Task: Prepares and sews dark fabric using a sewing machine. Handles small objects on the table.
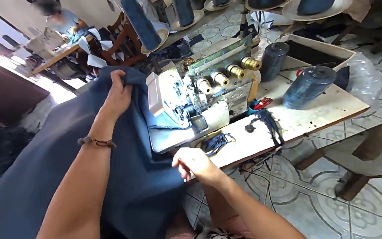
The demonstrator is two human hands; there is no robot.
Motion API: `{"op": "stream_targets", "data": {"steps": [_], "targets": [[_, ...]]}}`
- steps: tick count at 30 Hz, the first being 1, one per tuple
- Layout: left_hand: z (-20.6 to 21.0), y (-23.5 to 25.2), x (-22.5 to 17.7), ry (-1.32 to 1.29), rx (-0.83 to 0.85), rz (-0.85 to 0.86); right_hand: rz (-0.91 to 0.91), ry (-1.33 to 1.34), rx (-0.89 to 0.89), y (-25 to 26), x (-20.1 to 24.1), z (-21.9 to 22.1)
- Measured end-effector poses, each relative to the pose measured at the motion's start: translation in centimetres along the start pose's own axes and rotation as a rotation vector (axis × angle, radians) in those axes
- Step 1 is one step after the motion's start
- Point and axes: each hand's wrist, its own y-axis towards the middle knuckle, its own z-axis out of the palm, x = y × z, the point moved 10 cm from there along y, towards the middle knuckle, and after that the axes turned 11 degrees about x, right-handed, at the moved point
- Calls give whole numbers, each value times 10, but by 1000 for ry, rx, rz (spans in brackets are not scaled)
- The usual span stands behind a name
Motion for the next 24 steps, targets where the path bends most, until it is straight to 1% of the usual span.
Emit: {"op": "stream_targets", "data": {"steps": [1, 2, 4, 5, 7, 8, 9, 10, 11, 12, 13, 14, 15, 16, 17, 18, 19, 20, 21, 22, 24], "targets": [[6, -8, -4, 30, 57, 37, -43, -195, -40, -11, 8, -11], [11, -25, -7, 99, 131, 15, -89, -378, -111, -24, 16, -26], [24, -91, -12, 294, 226, -67, -161, -647, -272, -46, 30, -59], [41, -132, -13, 353, 341, -107, -192, -719, -342, -54, 34, -74], [97, -209, -6, 366, 706, -315, -235, -769, -420, -60, 35, -95], [126, -234, 2, 362, 860, -404, -237, -773, -422, -59, 32, -98], [144, -243, 14, 371, 949, -456, -240, -792, -403, -56, 30, -96], [148, -231, 26, 357, 916, -413, -236, -826, -378, -54, 28, -92], [143, -206, 40, 327, 866, -348, -228, -862, -355, -52, 25, -88], [137, -175, 59, 314, 865, -323, -221, -892, -337, -52, 23, -85], [130, -140, 80, 312, 885, -334, -220, -912, -324, -52, 21, -83], [119, -103, 98, 303, 857, -373, -218, -931, -310, -52, 20, -82], [103, -68, 114, 335, 810, -449, -212, -956, -295, -52, 19, -82], [87, -37, 125, 401, 774, -563, -212, -986, -278, -52, 17, -81], [71, -9, 130, 422, 676, -649, -213, -1014, -267, -52, 15, -82], [59, 16, 130, 397, 510, -647, -215, -1041, -258, -52, 14, -82], [50, 37, 125, 307, 321, -601, -207, -1069, -247, -52, 13, -82], [47, 54, 120, 182, 182, -559, -183, -1103, -231, -50, 13, -82], [48, 70, 113, 119, 104, -506, -152, -1131, -215, -48, 12, -82], [50, 86, 102, 122, 67, -428, -123, -1157, -204, -47, 12, -82], [56, 111, 83, 220, 71, -307, -76, -1197, -172, -45, 9, -81]]}}
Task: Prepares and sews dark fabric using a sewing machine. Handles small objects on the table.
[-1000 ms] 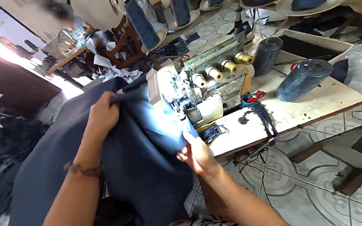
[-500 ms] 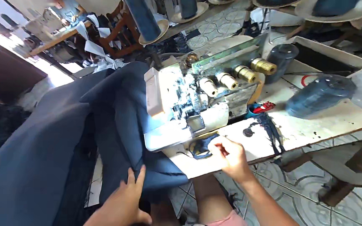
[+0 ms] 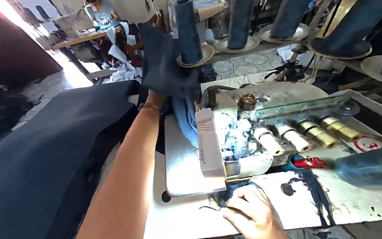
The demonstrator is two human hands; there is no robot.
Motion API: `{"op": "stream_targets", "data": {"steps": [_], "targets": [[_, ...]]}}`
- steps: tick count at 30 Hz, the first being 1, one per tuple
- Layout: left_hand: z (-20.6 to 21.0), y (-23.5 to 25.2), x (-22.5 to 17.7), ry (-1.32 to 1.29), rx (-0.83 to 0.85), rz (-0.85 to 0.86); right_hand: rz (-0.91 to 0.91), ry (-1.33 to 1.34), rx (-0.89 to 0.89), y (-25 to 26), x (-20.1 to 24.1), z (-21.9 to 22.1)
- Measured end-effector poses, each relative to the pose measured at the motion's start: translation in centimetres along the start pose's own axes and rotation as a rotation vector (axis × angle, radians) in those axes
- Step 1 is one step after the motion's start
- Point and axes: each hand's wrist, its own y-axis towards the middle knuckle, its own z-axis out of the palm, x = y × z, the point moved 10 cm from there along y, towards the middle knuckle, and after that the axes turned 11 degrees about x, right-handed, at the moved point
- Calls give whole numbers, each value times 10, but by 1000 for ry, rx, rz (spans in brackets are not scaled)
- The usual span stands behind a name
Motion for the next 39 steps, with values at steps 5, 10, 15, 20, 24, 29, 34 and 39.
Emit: {"op": "stream_targets", "data": {"steps": [5, 10, 15, 20, 24, 29, 34, 39], "targets": [[36, -50, 34, 119, 248, 83, -33, -25, 40, 1, 2, 12], [0, -237, 76, 142, 180, 133, -6, -129, 83, 3, 4, 22], [-46, -353, 187, 121, -160, -210, 28, -268, 159, 8, 9, 27], [-39, -372, 209, 56, -293, -200, 108, -372, 238, 12, 8, 31], [-54, -376, 215, -108, -287, -207, 38, -164, -58, 0, 20, -1], [-67, -374, 230, -202, -269, -258, -16, -35, -316, -15, 24, -26], [-76, -395, 202, -229, -288, -324, 178, 880, -34, -10, 60, 37], [5, -425, 86, -370, 141, 51, 276, 1535, 614, -16, 157, 149]]}}
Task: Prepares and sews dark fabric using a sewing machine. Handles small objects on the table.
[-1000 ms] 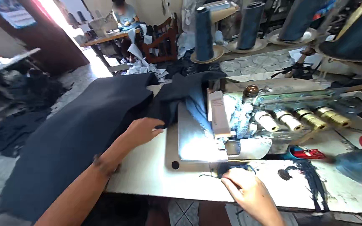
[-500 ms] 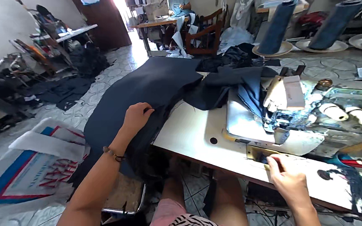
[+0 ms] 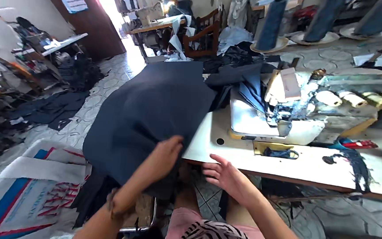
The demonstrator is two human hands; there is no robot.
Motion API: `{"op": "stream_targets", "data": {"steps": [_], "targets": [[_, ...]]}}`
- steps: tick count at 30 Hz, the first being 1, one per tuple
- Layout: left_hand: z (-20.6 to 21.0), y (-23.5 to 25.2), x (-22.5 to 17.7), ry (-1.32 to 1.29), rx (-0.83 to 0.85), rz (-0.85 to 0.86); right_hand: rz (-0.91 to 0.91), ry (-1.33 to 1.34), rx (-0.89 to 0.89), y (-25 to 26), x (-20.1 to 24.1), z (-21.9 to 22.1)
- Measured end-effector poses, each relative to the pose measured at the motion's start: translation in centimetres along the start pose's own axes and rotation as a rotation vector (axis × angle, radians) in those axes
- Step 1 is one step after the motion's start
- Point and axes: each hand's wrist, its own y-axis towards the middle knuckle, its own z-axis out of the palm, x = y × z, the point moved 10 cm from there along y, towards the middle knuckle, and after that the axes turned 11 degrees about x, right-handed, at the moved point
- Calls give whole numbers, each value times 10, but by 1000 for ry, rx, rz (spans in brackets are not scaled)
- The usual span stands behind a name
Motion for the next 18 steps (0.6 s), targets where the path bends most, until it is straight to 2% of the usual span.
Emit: {"op": "stream_targets", "data": {"steps": [2, 4, 6, 7, 8, 9, 12, 13, 15, 18], "targets": [[66, -23, -26, -77, 210, 128, -21, 154, -77, 6, 1, -4], [122, -53, -45, -162, 443, 280, -15, 190, -315, -2, 9, -26], [161, -78, -59, -194, 718, 434, 34, 154, -454, -14, 11, -45], [171, -84, -65, -164, 797, 513, 52, 121, -470, -18, 10, -50], [170, -79, -69, -111, 787, 562, 58, 99, -464, -23, 6, -53], [160, -63, -73, -44, 671, 587, 50, 75, -430, -27, 2, -53], [115, 21, -80, 134, 195, 535, -47, -38, -390, -43, -6, -55], [107, 47, -80, 168, 88, 556, -83, -93, -400, -50, -7, -56], [107, 90, -82, 207, 36, 622, -136, -204, -395, -63, -6, -56], [130, 121, -93, 223, 166, 694, -153, -315, -399, -83, -1, -56]]}}
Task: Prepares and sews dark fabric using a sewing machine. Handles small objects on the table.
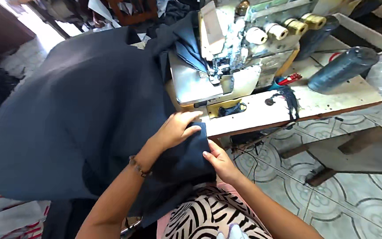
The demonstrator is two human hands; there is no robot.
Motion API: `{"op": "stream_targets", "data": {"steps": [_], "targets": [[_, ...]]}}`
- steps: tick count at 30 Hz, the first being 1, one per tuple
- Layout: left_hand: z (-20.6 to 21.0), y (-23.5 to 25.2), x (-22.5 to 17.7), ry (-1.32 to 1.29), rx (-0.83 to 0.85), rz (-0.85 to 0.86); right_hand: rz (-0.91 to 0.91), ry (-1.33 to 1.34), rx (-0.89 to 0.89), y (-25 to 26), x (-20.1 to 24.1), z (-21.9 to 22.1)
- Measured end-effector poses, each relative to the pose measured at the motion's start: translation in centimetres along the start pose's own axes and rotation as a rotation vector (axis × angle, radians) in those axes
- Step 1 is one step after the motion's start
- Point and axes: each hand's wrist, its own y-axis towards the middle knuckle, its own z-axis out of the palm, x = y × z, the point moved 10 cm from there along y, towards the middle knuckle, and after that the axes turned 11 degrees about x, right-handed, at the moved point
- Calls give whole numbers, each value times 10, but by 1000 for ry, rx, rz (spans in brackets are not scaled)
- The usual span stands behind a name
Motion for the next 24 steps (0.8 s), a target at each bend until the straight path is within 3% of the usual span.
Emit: {"op": "stream_targets", "data": {"steps": [7, 11, 15, 18, 22, 24], "targets": [[1, 8, -8, -356, 2, 134, 48, 61, 87, -17, -9, -17], [-10, 2, -25, -363, -11, 156, 11, 21, 190, 5, 9, -17], [-13, -1, -45, -284, -16, 211, -42, -24, 251, 26, 25, -13], [-5, -5, -52, -178, 6, 206, -26, -197, 144, 22, 33, -10], [13, -11, -53, 96, 214, 241, -173, -411, 26, -16, 62, -12], [5, -16, -42, 265, 240, 207, -204, -364, -110, -46, 71, -32]]}}
